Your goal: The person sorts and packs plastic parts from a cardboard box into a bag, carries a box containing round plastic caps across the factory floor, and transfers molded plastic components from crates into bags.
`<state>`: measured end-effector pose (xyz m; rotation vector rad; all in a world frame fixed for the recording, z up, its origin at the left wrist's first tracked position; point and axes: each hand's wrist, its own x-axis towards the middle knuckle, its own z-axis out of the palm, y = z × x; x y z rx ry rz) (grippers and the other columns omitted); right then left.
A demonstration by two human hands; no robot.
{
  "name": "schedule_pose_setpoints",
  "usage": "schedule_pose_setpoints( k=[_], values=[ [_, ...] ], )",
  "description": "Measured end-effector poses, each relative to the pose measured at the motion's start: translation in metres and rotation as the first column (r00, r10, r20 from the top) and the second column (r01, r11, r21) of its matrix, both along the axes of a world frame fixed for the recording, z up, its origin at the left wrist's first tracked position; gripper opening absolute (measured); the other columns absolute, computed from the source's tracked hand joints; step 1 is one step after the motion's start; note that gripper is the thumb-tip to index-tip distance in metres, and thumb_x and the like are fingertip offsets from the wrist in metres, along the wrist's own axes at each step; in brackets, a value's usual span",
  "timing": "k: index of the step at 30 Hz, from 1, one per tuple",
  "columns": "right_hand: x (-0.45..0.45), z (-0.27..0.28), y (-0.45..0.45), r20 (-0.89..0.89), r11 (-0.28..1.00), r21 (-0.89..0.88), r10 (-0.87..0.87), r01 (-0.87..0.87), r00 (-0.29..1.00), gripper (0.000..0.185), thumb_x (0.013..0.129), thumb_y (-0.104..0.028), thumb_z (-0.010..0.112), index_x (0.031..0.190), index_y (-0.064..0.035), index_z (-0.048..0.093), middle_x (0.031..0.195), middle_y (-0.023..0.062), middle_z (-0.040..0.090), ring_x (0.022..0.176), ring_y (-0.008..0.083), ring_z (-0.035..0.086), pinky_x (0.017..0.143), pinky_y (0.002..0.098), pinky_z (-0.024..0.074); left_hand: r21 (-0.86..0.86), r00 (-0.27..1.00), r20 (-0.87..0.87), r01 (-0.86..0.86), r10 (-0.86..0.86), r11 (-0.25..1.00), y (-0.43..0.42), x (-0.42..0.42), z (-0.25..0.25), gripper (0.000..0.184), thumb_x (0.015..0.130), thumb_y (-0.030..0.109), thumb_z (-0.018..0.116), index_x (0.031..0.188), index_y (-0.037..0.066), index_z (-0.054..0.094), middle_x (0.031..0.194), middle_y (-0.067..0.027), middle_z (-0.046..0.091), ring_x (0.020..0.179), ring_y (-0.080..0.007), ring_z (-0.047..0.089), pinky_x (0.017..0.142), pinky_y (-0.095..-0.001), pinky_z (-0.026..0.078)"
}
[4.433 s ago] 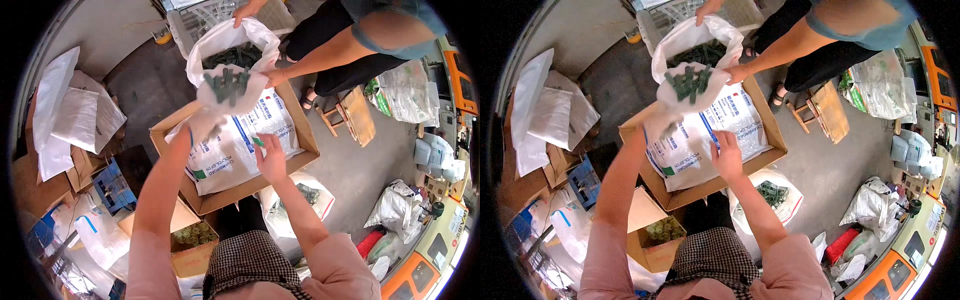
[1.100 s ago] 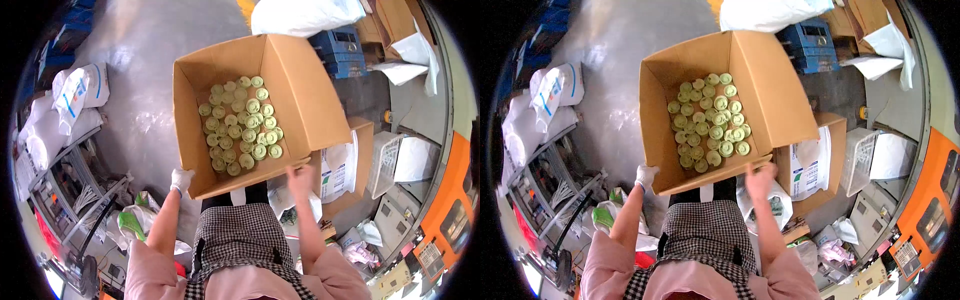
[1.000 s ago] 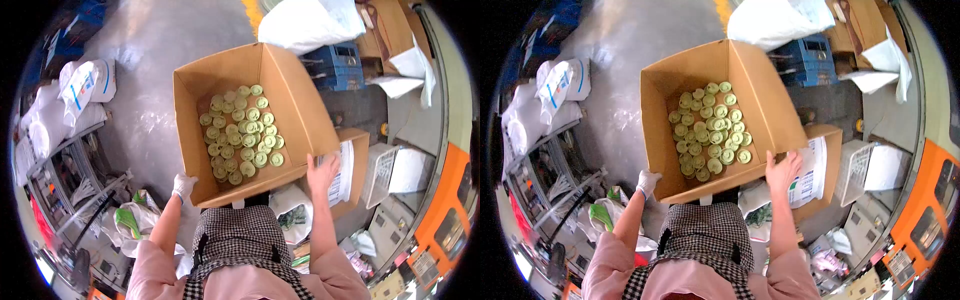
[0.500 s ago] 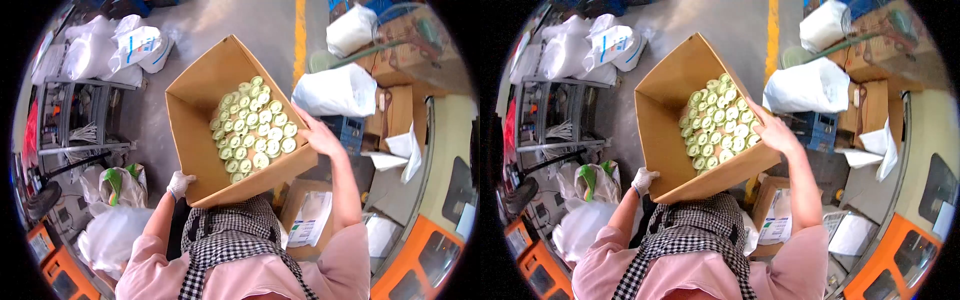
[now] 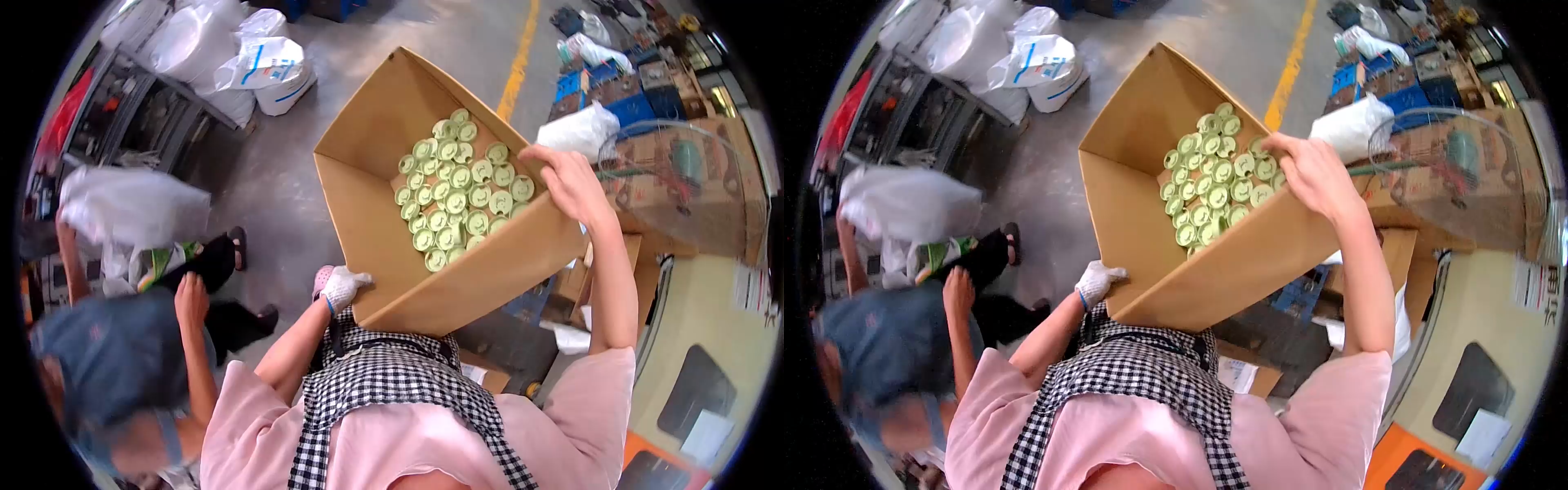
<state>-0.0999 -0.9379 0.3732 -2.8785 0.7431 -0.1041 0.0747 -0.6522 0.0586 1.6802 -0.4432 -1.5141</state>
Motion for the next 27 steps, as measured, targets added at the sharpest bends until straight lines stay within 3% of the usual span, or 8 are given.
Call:
schedule_pose_setpoints(
  k=[3, 8, 10, 11, 13, 16, 23, 27],
  values=[
    [0.003, 0.011, -0.009, -0.148, 0.998, -0.006, -0.064, 0.064, 0.987, 0.03, 0.079, -0.005, 0.043, 0.105, -0.0067, 0.06, 0.086, 0.0216, 0.063, 0.086, 0.0389, 0.058, 0.08, 0.0447, 0.0452, -0.106, 0.992, 0.108, -0.056, 0.067, 0.993, 0.0, -0.013, 0.007, 0.028, 0.073, 0.023, 0.067, 0.086, -0.002, 0.067, 0.073, -0.0115, 0.066, 0.065, -0.0172, 0.06, 0.061, -0.0305, 0.047],
    [0.008, 0.005, -0.055, 0.012, 0.993, 0.0, 0.12, -0.12, 0.993, 0.031, 0.08, -0.005, 0.043, 0.104, -0.0089, 0.062, 0.096, 0.0163, 0.064, 0.091, 0.0377, 0.059, 0.081, 0.044, 0.0455, 0.021, 0.778, 0.542, 0.366, -0.318, 0.93, -0.017, -0.019, 0.014, 0.025, 0.071, 0.026, 0.066, 0.086, 0.006, 0.068, 0.073, -0.0162, 0.064, 0.063, -0.0259, 0.061, 0.062, -0.0339, 0.049],
    [0.003, 0.013, -0.059, -0.15, 0.995, 0.103, 0.01, 0.006, 0.989, 0.034, 0.079, -0.003, 0.041, 0.105, -0.0048, 0.062, 0.11, 0.0141, 0.062, 0.103, 0.0341, 0.054, 0.092, 0.0421, 0.0389, -0.042, 0.947, 0.289, 0.16, -0.141, 0.986, -0.019, -0.034, -0.017, 0.033, 0.068, 0.03, 0.067, 0.084, 0.002, 0.066, 0.07, -0.0211, 0.062, 0.063, -0.0291, 0.06, 0.062, -0.0359, 0.048],
    [0.014, 0.015, -0.085, -0.114, 0.995, 0.1, 0.028, -0.016, 0.993, 0.034, 0.076, -0.002, 0.041, 0.103, -0.0039, 0.062, 0.105, 0.0168, 0.063, 0.099, 0.0365, 0.055, 0.089, 0.0425, 0.0408, 0.073, 0.964, 0.248, 0.078, -0.094, 0.994, -0.041, -0.019, 0.06, 0.034, 0.069, 0.031, 0.065, 0.085, 0.001, 0.066, 0.071, -0.021, 0.062, 0.063, -0.0292, 0.061, 0.062, -0.0367, 0.048],
    [0.016, 0.018, -0.092, -0.16, 0.992, 0.128, 0.029, -0.008, 0.987, 0.035, 0.074, -0.001, 0.041, 0.102, -0.0037, 0.061, 0.098, 0.0193, 0.063, 0.091, 0.0392, 0.057, 0.085, 0.0424, 0.0434, 0.028, 0.979, 0.204, -0.019, 0.013, 0.999, -0.043, -0.024, 0.057, 0.034, 0.069, 0.031, 0.065, 0.085, 0.0, 0.066, 0.072, -0.021, 0.063, 0.064, -0.0294, 0.061, 0.062, -0.0372, 0.048],
    [0.02, 0.013, -0.101, 0.034, 0.984, 0.144, 0.097, -0.101, 0.995, 0.034, 0.071, -0.001, 0.043, 0.097, -0.0067, 0.064, 0.072, 0.0247, 0.058, 0.067, 0.042, 0.055, 0.067, 0.05, 0.0413, 0.086, 0.984, 0.179, 0.009, -0.024, 0.996, -0.051, -0.016, 0.055, 0.034, 0.069, 0.03, 0.064, 0.086, 0.001, 0.066, 0.074, -0.0222, 0.063, 0.066, -0.0314, 0.062, 0.065, -0.038, 0.049],
    [0.014, 0.01, -0.099, -0.069, 0.996, 0.088, 0.009, -0.003, 0.998, 0.03, 0.073, -0.001, 0.044, 0.096, -0.0077, 0.064, 0.074, 0.0241, 0.059, 0.069, 0.0422, 0.056, 0.068, 0.0506, 0.0422, 0.134, 0.865, 0.393, 0.281, -0.311, 0.95, -0.055, 0.0, 0.012, 0.039, 0.073, 0.035, 0.064, 0.092, 0.002, 0.066, 0.082, -0.0176, 0.067, 0.075, -0.0284, 0.064, 0.069, -0.037, 0.049],
    [0.004, 0.006, -0.099, 0.02, 0.995, 0.093, 0.038, -0.04, 0.999, 0.032, 0.073, 0.0, 0.044, 0.098, -0.0081, 0.063, 0.074, 0.0241, 0.059, 0.071, 0.0427, 0.056, 0.07, 0.0512, 0.0419, 0.291, 0.851, 0.415, 0.212, -0.322, 0.933, -0.062, 0.01, 0.079, 0.04, 0.07, 0.04, 0.065, 0.086, 0.004, 0.068, 0.08, -0.017, 0.067, 0.075, -0.0287, 0.065, 0.067, -0.0364, 0.05]
  ],
)
